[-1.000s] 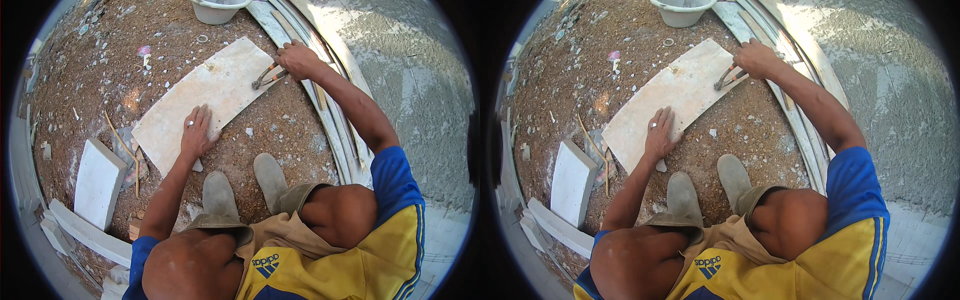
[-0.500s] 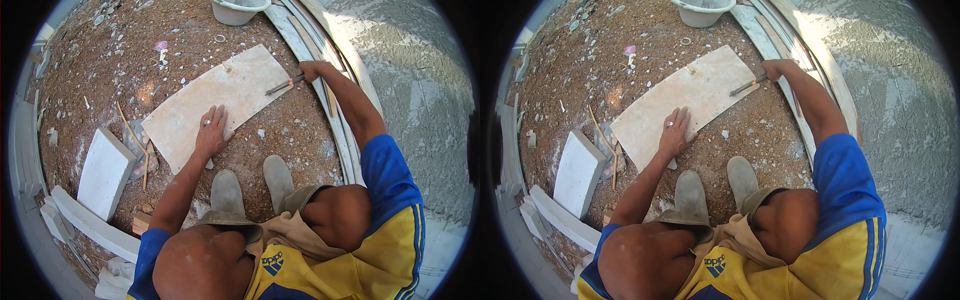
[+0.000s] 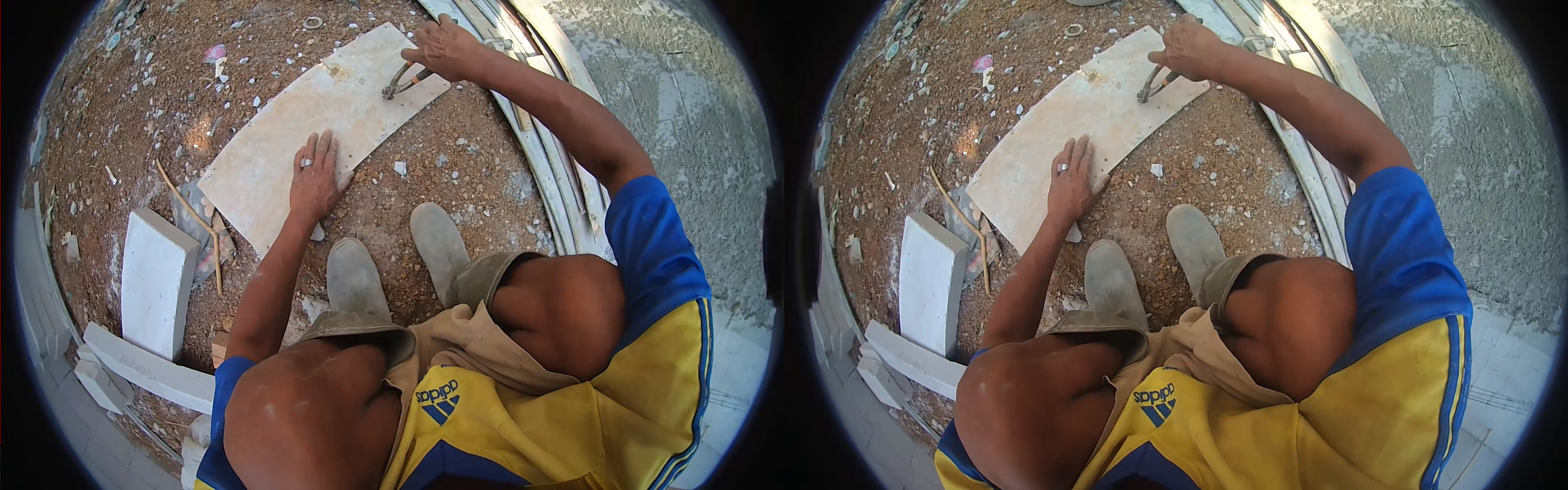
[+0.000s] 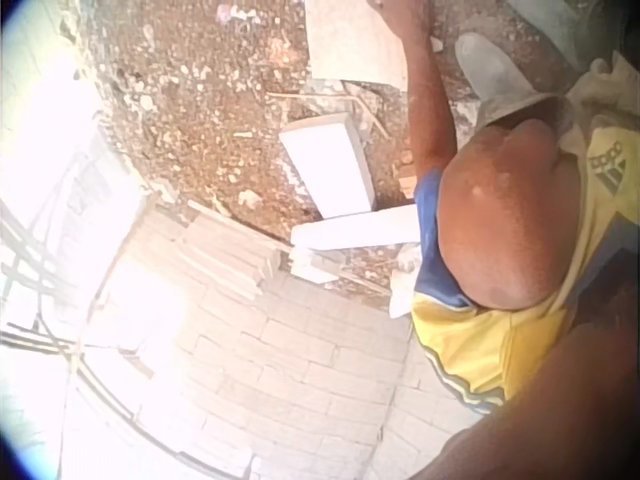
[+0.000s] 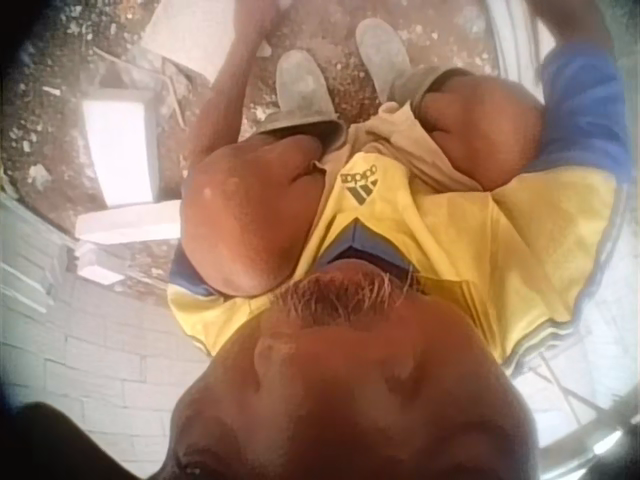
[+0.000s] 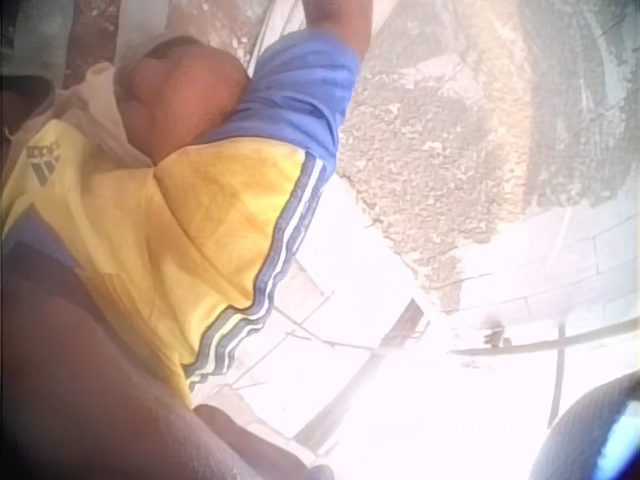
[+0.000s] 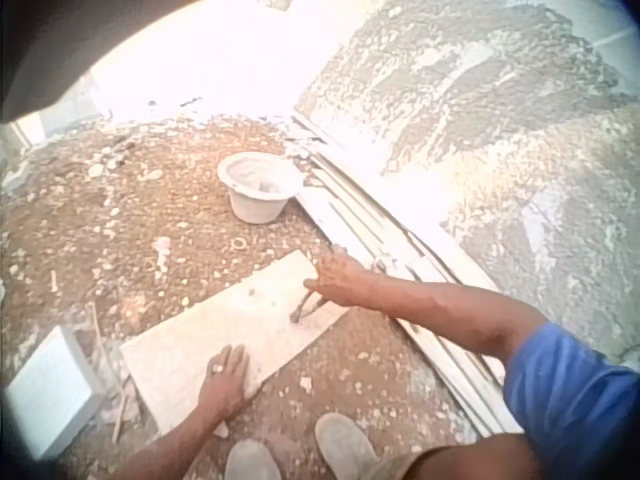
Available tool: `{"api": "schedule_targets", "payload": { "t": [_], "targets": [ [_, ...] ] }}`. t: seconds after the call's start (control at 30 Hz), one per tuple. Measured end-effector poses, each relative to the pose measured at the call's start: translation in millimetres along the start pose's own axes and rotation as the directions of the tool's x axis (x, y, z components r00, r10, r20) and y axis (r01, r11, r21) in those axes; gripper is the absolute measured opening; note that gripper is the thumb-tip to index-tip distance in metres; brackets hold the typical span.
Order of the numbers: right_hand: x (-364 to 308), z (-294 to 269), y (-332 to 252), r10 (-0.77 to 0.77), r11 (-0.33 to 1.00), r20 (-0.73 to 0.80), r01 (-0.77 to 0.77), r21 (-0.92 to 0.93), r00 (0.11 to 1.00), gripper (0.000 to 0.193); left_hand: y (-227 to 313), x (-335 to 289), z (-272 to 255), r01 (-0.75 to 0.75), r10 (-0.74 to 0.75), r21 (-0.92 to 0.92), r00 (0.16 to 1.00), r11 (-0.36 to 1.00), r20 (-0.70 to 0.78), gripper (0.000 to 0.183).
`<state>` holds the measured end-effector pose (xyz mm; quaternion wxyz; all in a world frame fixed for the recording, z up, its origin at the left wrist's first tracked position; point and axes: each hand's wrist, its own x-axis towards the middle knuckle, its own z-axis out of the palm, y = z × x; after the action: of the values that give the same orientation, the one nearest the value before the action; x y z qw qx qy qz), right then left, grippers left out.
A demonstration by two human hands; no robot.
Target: The person trims and shapes pieces of board using a hammer and pliers while working on a construction site.
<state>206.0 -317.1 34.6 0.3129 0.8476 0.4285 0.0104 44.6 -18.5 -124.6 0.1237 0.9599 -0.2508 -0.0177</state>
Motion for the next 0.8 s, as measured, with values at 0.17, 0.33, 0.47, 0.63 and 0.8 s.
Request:
{"api": "schedule_targets", "payload": {
  "t": [0.17, 0.33, 0.47, 0.63, 0.8],
  "targets": [
    [-6.3, 14.4, 9.5, 0.112, 0.961, 0.23, -0.164, 0.221, 0.967, 0.029, -1.0, 6.8, -4.9, 0.013, -0.013, -0.02, 1.0, 1.0, 0.015, 0.073],
    [-10.3, -4.2, 68.0, 0.115, 0.454, 0.441, -0.442, 0.773, 0.89, 0.027, -1.7, 3.6, -19.7, 0.033, -0.032, -0.045, 0.999, 0.998, 0.04, 0.073],
    [22.8, -29.1, 97.2, 0.246, 0.021, 0.565, -0.587, 0.809, 0.788, 0.015, -6.1, -11.7, -14.4, 0.046, -0.039, -0.081, 0.996, 0.996, 0.085, 0.091],
    [71.0, -13.0, 152.6, 0.484, 0.021, 0.517, -0.6, 0.8, 0.706, 0.033, 5.9, 0.6, -25.2, 0.016, -0.002, -0.118, 0.993, 0.993, 0.12, 0.098],
    [110.0, -12.4, 127.7, 0.805, 0.581, 0.013, -0.792, 0.189, 0.593, 0.029, 3.4, 2.9, -31.1, 0.031, -0.018, -0.089, 0.99, 0.996, 0.142, 0.094]
  ]
}}
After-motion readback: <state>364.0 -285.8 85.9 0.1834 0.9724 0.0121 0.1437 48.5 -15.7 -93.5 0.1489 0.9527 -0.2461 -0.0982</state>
